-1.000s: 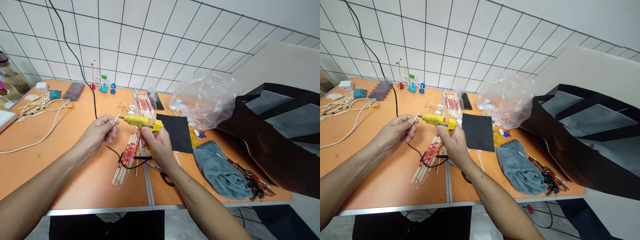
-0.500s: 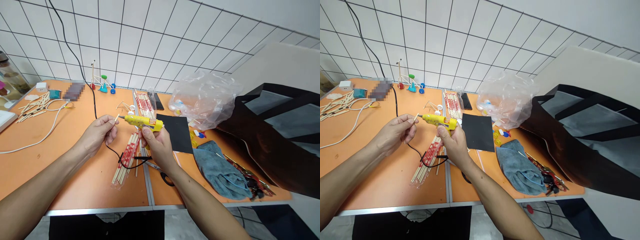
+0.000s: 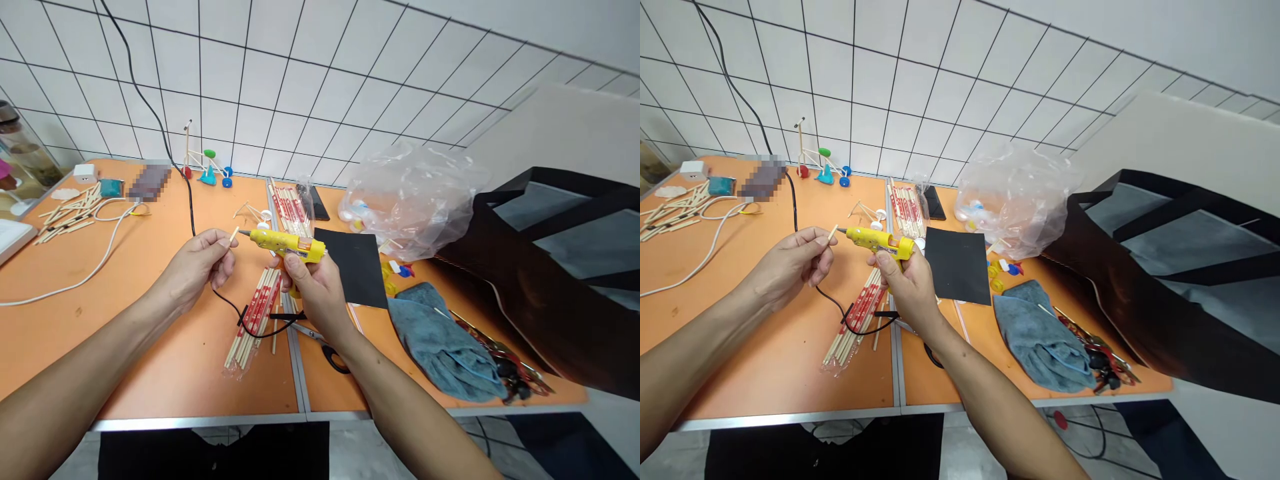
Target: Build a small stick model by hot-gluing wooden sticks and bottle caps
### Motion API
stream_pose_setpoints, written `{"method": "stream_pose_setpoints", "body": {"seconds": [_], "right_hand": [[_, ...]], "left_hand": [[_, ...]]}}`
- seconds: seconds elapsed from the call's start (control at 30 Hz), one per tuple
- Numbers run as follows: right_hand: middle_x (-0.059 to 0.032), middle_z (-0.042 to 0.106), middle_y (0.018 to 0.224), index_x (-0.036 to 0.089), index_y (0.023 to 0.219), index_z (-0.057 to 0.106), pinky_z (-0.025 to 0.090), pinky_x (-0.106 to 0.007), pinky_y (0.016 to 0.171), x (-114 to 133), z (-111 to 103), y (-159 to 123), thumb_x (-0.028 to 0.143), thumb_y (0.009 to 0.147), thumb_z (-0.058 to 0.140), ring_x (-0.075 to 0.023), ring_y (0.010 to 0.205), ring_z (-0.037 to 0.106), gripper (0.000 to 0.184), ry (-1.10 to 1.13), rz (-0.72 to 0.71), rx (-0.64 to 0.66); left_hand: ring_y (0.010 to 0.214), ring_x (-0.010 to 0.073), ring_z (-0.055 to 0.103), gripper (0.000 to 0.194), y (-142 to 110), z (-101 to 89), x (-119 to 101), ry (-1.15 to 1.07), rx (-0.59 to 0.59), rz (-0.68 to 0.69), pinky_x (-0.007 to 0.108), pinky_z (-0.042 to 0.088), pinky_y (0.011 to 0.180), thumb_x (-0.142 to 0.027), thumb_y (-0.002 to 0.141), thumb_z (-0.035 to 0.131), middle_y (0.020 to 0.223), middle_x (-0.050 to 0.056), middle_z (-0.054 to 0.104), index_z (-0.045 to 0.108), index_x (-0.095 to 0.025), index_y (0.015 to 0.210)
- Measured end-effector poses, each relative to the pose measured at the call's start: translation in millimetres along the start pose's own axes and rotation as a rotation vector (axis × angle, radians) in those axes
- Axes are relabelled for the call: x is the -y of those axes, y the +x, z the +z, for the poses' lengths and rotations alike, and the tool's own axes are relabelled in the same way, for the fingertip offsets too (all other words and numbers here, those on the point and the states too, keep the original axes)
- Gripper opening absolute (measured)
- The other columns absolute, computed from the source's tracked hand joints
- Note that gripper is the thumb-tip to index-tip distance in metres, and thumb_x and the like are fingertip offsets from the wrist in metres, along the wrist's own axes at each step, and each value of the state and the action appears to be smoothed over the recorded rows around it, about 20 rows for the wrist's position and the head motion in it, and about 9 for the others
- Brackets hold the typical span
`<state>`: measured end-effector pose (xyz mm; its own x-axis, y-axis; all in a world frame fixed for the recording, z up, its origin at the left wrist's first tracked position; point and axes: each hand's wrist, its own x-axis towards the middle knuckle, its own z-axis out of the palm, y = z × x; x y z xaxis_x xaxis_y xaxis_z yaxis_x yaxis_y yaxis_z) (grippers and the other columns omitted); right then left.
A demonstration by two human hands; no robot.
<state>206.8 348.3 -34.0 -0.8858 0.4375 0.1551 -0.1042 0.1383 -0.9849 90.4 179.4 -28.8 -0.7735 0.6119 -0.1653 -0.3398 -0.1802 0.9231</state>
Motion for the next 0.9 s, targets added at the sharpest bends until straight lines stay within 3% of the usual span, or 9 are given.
{"method": "stream_pose_setpoints", "body": {"seconds": [0.17, 0.43, 0.9], "right_hand": [[-0.0067, 0.078, 0.095, 0.021, 0.099, 0.063, 0.052, -0.029, 0.053, 1.4, -0.8, 0.0, 0.073, 0.085, 0.076, -0.0109, 0.057, 0.052, 0.055, 0.001, 0.008, 0.007], [-0.0005, 0.068, 0.08, 0.021, 0.095, 0.06, 0.05, -0.028, 0.051, -2.7, -0.8, 0.5, 0.076, 0.082, 0.079, -0.0107, 0.054, 0.052, 0.059, 0.024, 0.002, -0.014], [0.0003, 0.065, 0.081, 0.021, 0.095, 0.057, 0.05, -0.027, 0.05, -2.6, -1.6, -0.3, 0.075, 0.083, 0.078, -0.01, 0.054, 0.052, 0.06, 0.002, 0.002, -0.011]], "left_hand": [[0.039, 0.0082, 0.047, 0.015, 0.3, 0.2, 0.1, 0.003, 0.008, 0.001, 0.019, 0.032, 0.04, -0.029, 0.083, 0.076, 0.053, -0.004, 0.06, 0.065, -0.018, 0.081], [0.038, 0.0082, 0.048, 0.015, -0.7, 1.7, -1.2, 0.013, 0.002, -0.002, 0.019, 0.032, 0.039, -0.029, 0.082, 0.075, 0.053, -0.004, 0.061, 0.063, -0.018, 0.081], [0.038, 0.0079, 0.047, 0.017, -0.9, 2.2, -1.5, 0.025, 0.01, -0.005, 0.018, 0.033, 0.039, -0.031, 0.079, 0.075, 0.053, -0.004, 0.061, 0.064, -0.018, 0.082]]}}
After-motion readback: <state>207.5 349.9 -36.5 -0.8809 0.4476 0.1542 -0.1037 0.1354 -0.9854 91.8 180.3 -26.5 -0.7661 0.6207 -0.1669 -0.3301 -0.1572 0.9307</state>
